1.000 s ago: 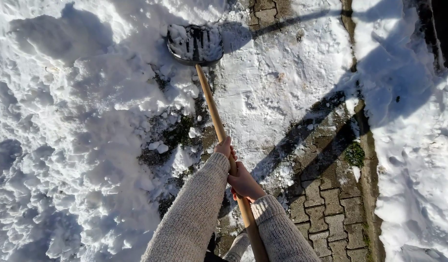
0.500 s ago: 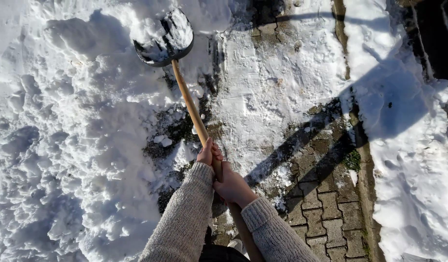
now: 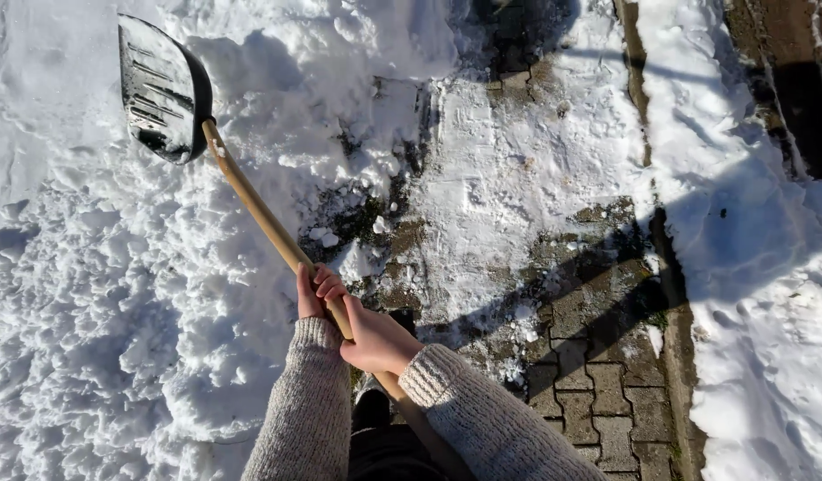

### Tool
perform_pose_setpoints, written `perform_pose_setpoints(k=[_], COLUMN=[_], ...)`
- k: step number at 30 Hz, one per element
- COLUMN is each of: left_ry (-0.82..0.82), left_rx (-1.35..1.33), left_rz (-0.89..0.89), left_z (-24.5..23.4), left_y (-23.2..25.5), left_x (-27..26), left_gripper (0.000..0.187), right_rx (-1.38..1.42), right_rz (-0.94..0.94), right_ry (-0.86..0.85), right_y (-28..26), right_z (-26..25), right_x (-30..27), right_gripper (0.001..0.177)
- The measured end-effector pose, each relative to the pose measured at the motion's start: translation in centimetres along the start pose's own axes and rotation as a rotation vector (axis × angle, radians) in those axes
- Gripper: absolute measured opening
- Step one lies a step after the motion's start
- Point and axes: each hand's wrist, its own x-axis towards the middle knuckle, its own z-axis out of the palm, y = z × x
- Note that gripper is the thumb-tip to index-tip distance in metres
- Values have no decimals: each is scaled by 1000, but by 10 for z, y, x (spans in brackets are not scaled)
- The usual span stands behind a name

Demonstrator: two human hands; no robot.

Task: The person shovels snow from a paved path using a snow shovel, lifting the snow and tossing it to the side.

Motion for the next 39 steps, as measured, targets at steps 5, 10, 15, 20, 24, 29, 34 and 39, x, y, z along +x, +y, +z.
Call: perform_pose_setpoints(k=[5,10,15,20,24,29,34,39], left_ry=[253,419,599,579,846,679,618,590], left_rx=[483,703,888,1215,1108,1301,1379,1545], left_rz=[70,44,-153,-289,-372,-430,-520,-615], left_z=[-29,-73,-109,-168,-155,-193,-202,-184], left_y=[-71,-161,-229,-256,-264,-244,-208,-141], left_x=[-10,-18,-53,-89,-131,-142,-133,-153], left_gripper=[38,38,32,37,35,35,30,93], right_rx=[103,213,454,546,620,697,713,647], right_rz=[207,298,490,603,699,632,610,532], right_ry=[18,19,112,118,105,114,174,209], right_y=[71,196,159,137,139,150,141,199], right_z=[21,45,51,67,97,120,134,164], right_x=[-20,-37,-134,-185,-197,-198,-162,-64], right_gripper=[81,80,76,76,82,83,74,72])
